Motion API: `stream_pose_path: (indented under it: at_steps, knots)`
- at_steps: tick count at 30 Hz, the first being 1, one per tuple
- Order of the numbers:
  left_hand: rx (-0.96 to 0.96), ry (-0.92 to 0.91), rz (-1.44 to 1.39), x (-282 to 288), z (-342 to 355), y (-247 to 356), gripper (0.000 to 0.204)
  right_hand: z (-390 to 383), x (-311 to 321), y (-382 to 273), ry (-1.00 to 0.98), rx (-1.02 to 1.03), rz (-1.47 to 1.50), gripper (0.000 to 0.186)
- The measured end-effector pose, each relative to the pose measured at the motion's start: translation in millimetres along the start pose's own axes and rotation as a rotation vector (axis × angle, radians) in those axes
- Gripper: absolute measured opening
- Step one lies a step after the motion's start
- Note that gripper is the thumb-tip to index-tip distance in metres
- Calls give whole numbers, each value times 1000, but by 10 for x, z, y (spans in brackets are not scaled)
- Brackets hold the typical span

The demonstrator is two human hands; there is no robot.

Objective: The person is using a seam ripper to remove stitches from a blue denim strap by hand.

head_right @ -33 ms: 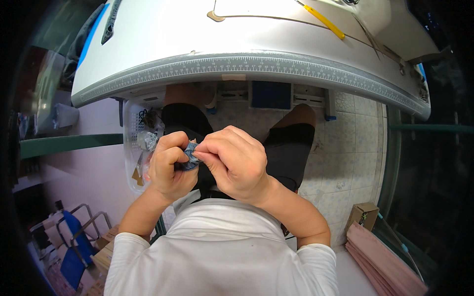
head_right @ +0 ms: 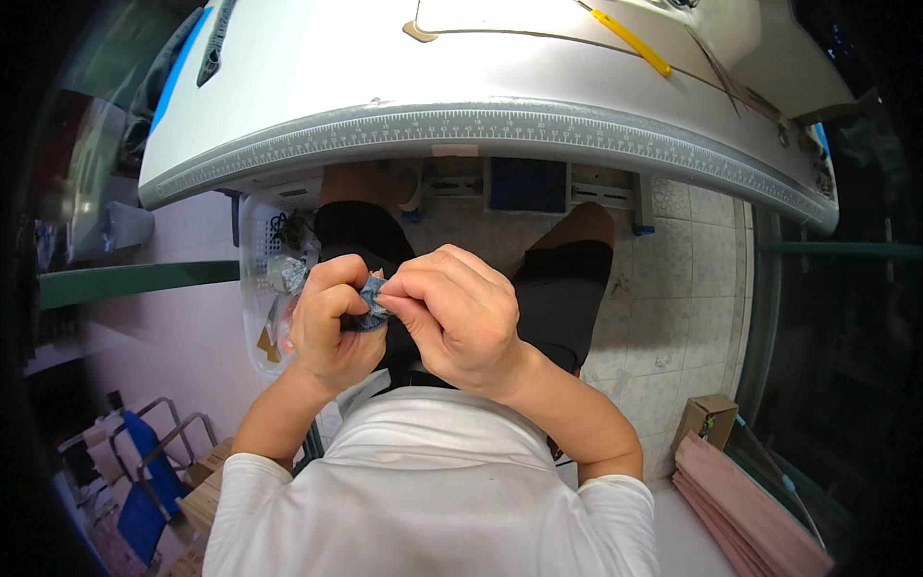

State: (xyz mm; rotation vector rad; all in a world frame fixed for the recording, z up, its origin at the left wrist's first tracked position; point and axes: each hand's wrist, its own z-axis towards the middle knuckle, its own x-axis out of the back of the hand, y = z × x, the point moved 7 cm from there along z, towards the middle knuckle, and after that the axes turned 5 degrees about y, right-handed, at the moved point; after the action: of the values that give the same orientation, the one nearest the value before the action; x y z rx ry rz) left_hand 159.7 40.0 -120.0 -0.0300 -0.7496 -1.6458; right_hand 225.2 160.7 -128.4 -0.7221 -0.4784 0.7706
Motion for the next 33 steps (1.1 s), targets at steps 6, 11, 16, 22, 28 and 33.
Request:
stream_pose_path:
  at_steps: [6,11,16,22,28,33]
  knots:
    - [-6,1,13,-7,8,-1,37,-44,-81,118,-103,-161,85,15]
    - [214,-3,-132,24,-58,-142,35,-92,206,379,53,-430,390,10]
    - [309,-68,-222,-26,-106,-140,32,-106,225,335,-4,-468,444,12]
    - [334,-56,-236,-31,-149,-136,33,-47,65,227,-177,-429,298,14]
    - [342,-26,-274,-74,-151,-128,32,-108,21,248,-161,-445,282,14]
    - [390,-32,-313,-108,-138,-116,30,-120,25,241,-185,-459,294,13]
